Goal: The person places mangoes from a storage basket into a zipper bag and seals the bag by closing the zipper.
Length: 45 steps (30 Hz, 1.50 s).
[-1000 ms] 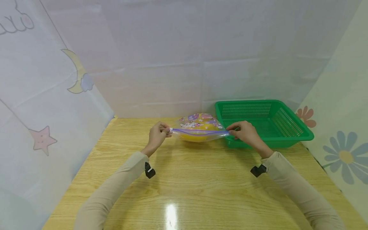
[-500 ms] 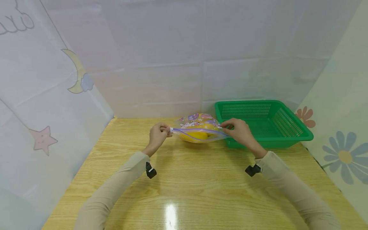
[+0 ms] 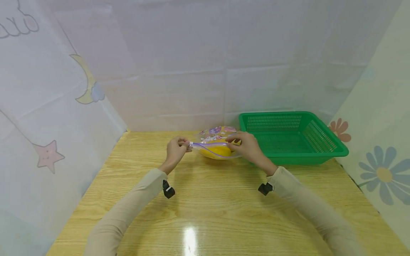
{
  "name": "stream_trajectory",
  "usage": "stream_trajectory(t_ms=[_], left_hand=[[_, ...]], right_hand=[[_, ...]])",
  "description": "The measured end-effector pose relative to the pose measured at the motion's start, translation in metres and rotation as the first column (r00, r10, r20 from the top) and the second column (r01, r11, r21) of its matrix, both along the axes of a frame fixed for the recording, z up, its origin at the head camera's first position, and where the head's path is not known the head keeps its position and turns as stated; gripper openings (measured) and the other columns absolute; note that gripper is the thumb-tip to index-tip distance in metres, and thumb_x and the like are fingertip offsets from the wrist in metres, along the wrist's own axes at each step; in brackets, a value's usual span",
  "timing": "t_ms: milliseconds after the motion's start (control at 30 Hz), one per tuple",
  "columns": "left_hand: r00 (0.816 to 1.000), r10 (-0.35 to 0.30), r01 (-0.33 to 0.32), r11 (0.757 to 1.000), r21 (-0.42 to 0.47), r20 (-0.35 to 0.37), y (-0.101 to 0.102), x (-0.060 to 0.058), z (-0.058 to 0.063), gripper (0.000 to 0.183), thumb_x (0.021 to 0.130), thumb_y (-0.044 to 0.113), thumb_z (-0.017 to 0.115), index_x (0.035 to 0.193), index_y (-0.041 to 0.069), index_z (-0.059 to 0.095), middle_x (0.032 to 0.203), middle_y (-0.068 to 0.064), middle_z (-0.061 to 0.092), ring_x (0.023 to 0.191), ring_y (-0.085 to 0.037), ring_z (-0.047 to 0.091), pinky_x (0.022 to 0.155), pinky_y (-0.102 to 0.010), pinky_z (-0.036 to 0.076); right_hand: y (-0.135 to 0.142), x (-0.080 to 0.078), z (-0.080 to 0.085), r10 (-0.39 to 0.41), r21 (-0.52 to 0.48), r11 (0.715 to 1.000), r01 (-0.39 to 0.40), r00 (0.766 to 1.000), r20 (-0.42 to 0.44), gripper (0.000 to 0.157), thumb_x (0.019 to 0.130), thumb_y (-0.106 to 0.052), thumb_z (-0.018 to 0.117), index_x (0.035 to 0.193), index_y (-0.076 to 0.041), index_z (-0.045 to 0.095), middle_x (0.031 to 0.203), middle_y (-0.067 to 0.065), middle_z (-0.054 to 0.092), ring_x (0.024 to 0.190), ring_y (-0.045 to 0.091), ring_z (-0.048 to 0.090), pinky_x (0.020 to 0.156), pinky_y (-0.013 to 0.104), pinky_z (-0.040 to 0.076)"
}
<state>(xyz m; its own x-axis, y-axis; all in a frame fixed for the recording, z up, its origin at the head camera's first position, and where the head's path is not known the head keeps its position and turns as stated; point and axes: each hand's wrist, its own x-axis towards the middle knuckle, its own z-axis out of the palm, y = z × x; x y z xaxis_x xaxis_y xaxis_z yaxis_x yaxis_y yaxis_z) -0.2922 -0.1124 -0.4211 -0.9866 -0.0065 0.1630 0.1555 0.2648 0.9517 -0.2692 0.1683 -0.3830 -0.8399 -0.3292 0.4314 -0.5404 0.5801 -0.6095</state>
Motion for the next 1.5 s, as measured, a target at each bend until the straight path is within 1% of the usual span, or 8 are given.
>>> stream_trajectory(t_ms=[167,400,733,833,1033,1200,1300,1500], left_hand=[[1.0,0.004,-0.004,1.0,-0.005,0.001,0.001,0.0,0.001,0.01,0.098,-0.001,0.058,0.104,-0.009,0.062,0.092,-0.023,0.07,0.08,-0.03,0.072,0.069,-0.028,0.058],[1.0,0.016,-0.016,1.0,-0.011,0.004,0.001,-0.001,0.003,0.012,0.097,-0.002,0.058,0.105,-0.01,0.062,0.094,-0.024,0.07,0.08,-0.029,0.072,0.069,-0.027,0.058],[1.0,0.018,-0.018,1.0,0.02,0.004,0.001,-0.001,0.002,0.01,0.097,-0.002,0.059,0.103,-0.01,0.063,0.094,-0.026,0.07,0.08,-0.031,0.072,0.068,-0.027,0.058],[1.0,0.017,-0.018,0.999,0.032,0.009,0.001,-0.002,0.002,0.011,0.097,-0.002,0.058,0.103,-0.011,0.063,0.095,-0.027,0.07,0.082,-0.033,0.072,0.068,-0.027,0.058],[1.0,0.019,-0.02,0.999,0.038,0.018,0.002,-0.002,0.003,0.013,0.097,-0.001,0.059,0.104,-0.011,0.063,0.096,-0.028,0.07,0.084,-0.035,0.071,0.068,-0.025,0.058],[1.0,0.022,-0.022,0.999,0.023,0.016,0.004,-0.002,0.004,0.013,0.097,-0.003,0.058,0.106,-0.012,0.062,0.097,-0.027,0.07,0.083,-0.033,0.072,0.07,-0.029,0.059],[1.0,0.013,-0.013,1.0,0.022,0.011,0.004,-0.002,0.004,0.014,0.097,-0.002,0.058,0.107,-0.012,0.062,0.098,-0.027,0.07,0.084,-0.034,0.072,0.072,-0.032,0.059],[1.0,0.003,-0.003,1.0,-0.001,0.013,0.003,-0.001,0.004,0.015,0.098,0.002,0.059,0.108,-0.01,0.061,0.098,-0.026,0.071,0.084,-0.034,0.072,0.071,-0.029,0.059]], right_hand=[[-0.015,-0.007,-0.002,0.047,-0.023,0.999,-0.047,0.998,-0.03,0.016,0.088,-0.008,0.075,0.102,0.0,0.077,0.094,0.01,0.074,0.084,0.027,0.065,0.072,0.041,0.055],[-0.036,-0.017,-0.003,0.071,0.006,0.998,-0.07,0.994,-0.079,0.013,0.085,-0.005,0.076,0.097,0.001,0.077,0.09,0.01,0.074,0.083,0.027,0.066,0.074,0.044,0.055],[-0.065,-0.029,-0.008,0.133,0.011,0.991,-0.133,0.987,-0.095,0.016,0.084,-0.002,0.075,0.099,0.005,0.076,0.091,0.015,0.074,0.084,0.035,0.068,0.079,0.046,0.056],[-0.072,-0.03,-0.009,0.135,0.019,0.991,-0.133,0.988,-0.08,0.017,0.085,-0.003,0.075,0.101,0.004,0.076,0.093,0.014,0.074,0.087,0.036,0.067,0.08,0.047,0.055],[-0.084,-0.032,-0.009,0.153,0.012,0.988,-0.153,0.988,0.008,0.019,0.088,-0.005,0.073,0.105,0.004,0.074,0.101,0.015,0.073,0.096,0.036,0.065,0.085,0.047,0.054],[-0.093,-0.038,-0.012,0.176,0.032,0.984,-0.176,0.984,-0.011,0.017,0.087,-0.006,0.075,0.102,0.004,0.074,0.099,0.014,0.073,0.094,0.034,0.065,0.085,0.044,0.053],[-0.099,-0.042,-0.015,0.167,0.064,0.984,-0.165,0.986,-0.024,0.016,0.088,-0.011,0.076,0.1,0.001,0.076,0.098,0.011,0.073,0.093,0.03,0.064,0.085,0.039,0.052],[-0.108,-0.046,-0.017,0.143,0.111,0.983,-0.144,0.99,0.016,0.019,0.089,-0.019,0.076,0.102,-0.005,0.077,0.098,0.006,0.074,0.093,0.023,0.062,0.084,0.034,0.05]])
